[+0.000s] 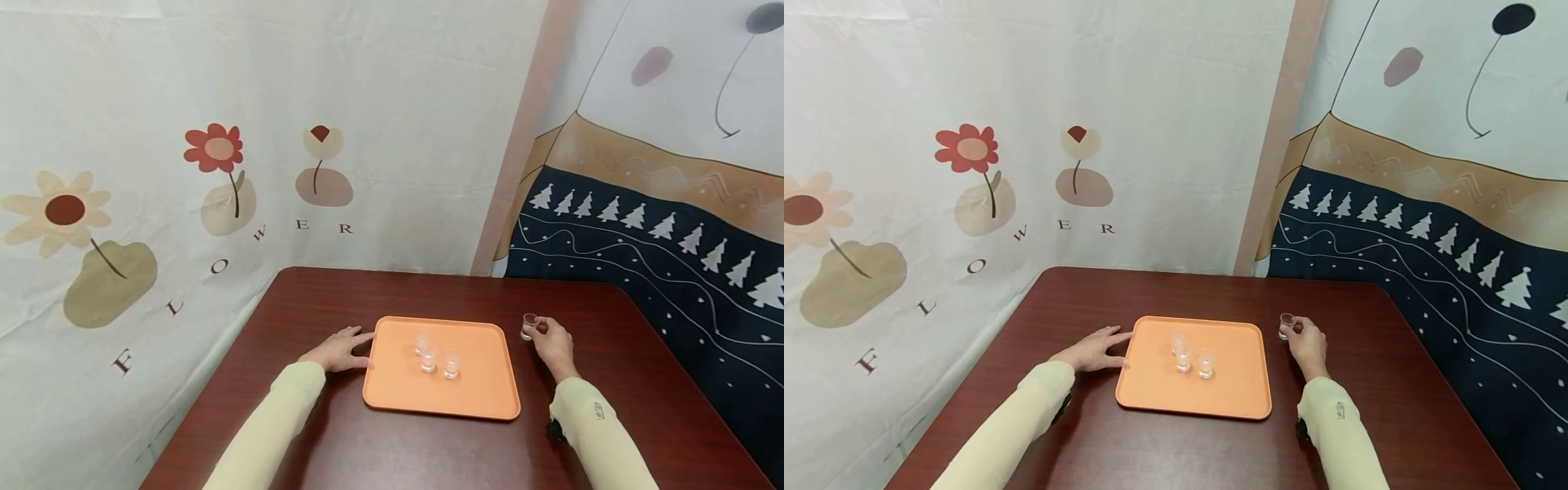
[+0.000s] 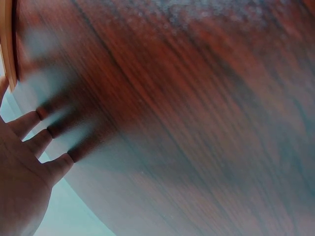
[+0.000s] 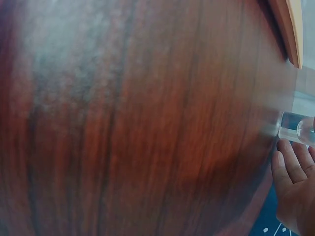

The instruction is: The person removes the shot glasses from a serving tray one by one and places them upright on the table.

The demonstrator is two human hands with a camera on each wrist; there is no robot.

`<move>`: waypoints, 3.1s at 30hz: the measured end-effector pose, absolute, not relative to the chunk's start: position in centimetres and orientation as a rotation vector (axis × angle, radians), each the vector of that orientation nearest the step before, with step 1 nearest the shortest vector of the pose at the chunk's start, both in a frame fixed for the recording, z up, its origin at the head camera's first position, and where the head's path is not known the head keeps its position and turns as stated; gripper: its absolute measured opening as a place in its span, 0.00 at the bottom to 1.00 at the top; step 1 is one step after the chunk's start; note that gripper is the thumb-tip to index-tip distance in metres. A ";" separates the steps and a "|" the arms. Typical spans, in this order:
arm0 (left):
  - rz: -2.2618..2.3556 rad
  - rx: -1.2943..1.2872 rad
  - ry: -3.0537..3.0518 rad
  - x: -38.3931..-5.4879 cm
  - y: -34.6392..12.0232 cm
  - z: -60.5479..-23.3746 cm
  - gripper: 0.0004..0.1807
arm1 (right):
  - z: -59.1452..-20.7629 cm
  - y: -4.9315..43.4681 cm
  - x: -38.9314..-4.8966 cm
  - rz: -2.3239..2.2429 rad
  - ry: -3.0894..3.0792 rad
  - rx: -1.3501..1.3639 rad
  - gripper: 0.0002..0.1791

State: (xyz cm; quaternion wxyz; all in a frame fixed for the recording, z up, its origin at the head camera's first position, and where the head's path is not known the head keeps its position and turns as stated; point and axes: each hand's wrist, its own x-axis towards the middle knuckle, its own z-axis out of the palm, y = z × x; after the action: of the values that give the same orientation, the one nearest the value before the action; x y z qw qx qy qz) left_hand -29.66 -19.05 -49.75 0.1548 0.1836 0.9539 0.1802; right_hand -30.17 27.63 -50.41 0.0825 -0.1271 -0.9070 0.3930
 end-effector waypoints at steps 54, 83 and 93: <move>0.513 0.529 2.729 -29.8 -19.2 -49.6 0.42 | -47.7 24.0 -28.0 1.267 -2.551 0.100 0.34; 0.526 0.522 2.720 -29.7 -19.3 -49.6 0.42 | -51.4 17.0 -24.6 1.571 -2.667 0.475 0.26; 0.517 0.510 2.725 -29.5 -19.1 -49.7 0.42 | -51.3 15.7 -24.5 1.549 -2.715 0.413 0.19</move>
State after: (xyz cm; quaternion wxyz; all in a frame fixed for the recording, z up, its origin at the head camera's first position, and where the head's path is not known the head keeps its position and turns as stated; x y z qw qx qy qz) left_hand -29.53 -19.11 -49.74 0.1603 0.1785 0.9538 0.1809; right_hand -24.51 15.72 -51.32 -0.0059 0.1310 -0.8611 0.4913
